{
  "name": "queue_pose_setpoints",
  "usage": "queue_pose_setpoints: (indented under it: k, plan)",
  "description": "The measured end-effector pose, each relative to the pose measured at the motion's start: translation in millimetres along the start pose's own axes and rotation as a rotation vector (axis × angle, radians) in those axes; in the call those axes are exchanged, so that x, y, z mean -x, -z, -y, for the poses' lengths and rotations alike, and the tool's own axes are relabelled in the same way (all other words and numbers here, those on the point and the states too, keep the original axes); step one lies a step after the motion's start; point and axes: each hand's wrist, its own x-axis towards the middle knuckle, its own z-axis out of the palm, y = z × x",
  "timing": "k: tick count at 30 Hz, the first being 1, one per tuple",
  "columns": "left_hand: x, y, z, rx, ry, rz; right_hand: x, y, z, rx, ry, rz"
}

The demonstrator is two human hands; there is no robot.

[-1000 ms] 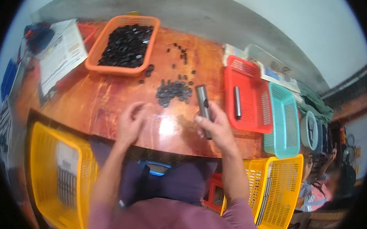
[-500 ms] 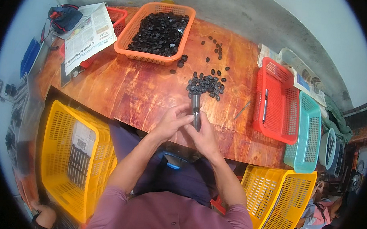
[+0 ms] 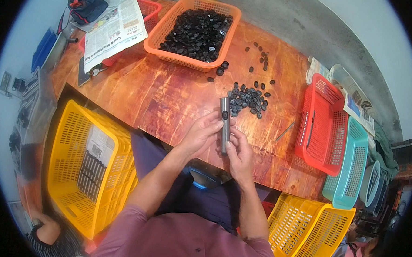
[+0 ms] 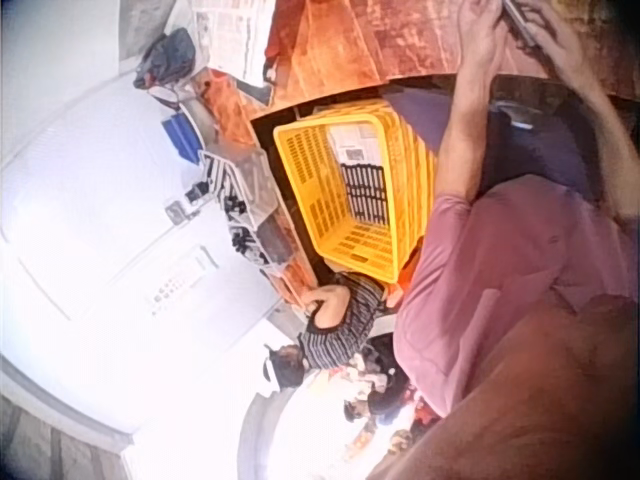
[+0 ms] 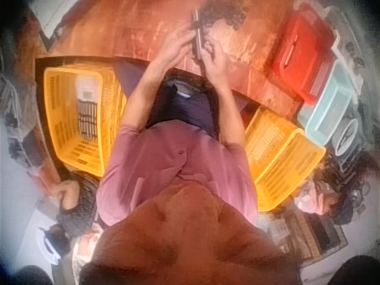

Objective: The person repeatedly picks up small black disc magnets from a table and inserts them one by one into a cylindrical metal tube. After filling the tube, they place it into a yellow basket and repeat the process with a new tube.

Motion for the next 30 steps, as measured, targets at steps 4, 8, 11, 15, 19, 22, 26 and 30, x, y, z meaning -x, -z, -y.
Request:
queue_pose_setpoints:
  k: [4, 8, 11, 15, 19, 22, 26, 30]
  plan:
    - [-2.6, 3.8, 3.4, 0.022, -0.026, -0.024, -1.2, -4.2, -1.3, 0.105, 0.101, -0.044]
    - [-3.5, 3.1, -1.2, 0.139, -0.041, -0.097, -0.2, -1.9, 1.6, 0.197, 0.064, -0.100]
    - [-2.9, 6.4, -1.8, 0.192, -0.066, -0.091, -13.2, 7.3, -10.2, 0.313, 0.055, -0.257]
    - [-2.3, 0.1, -6.4, 0.188, -0.056, -0.079, -52.0, 14.8, 6.8, 0.786, 0.339, -0.342]
    - [-3.7, 7.3, -0.6, 0.200, -0.048, -0.045, -74.4, 11.1, 11.8, 1.038, 0.401, -0.346]
    - [-3.4, 6.0, -1.0, 0.189, -0.039, -0.025, -76.9, 8.7, 9.5, 1.120, 0.367, -0.350]
    - [-0.1, 5.2, -3.4, 0.182, -0.006, -0.006, -69.6, 10.2, 10.3, 1.126, 0.424, -0.344]
    - [2.6, 5.6, -4.1, 0.189, 0.030, 0.015, -61.9, 15.3, 18.3, 1.087, 0.369, -0.331]
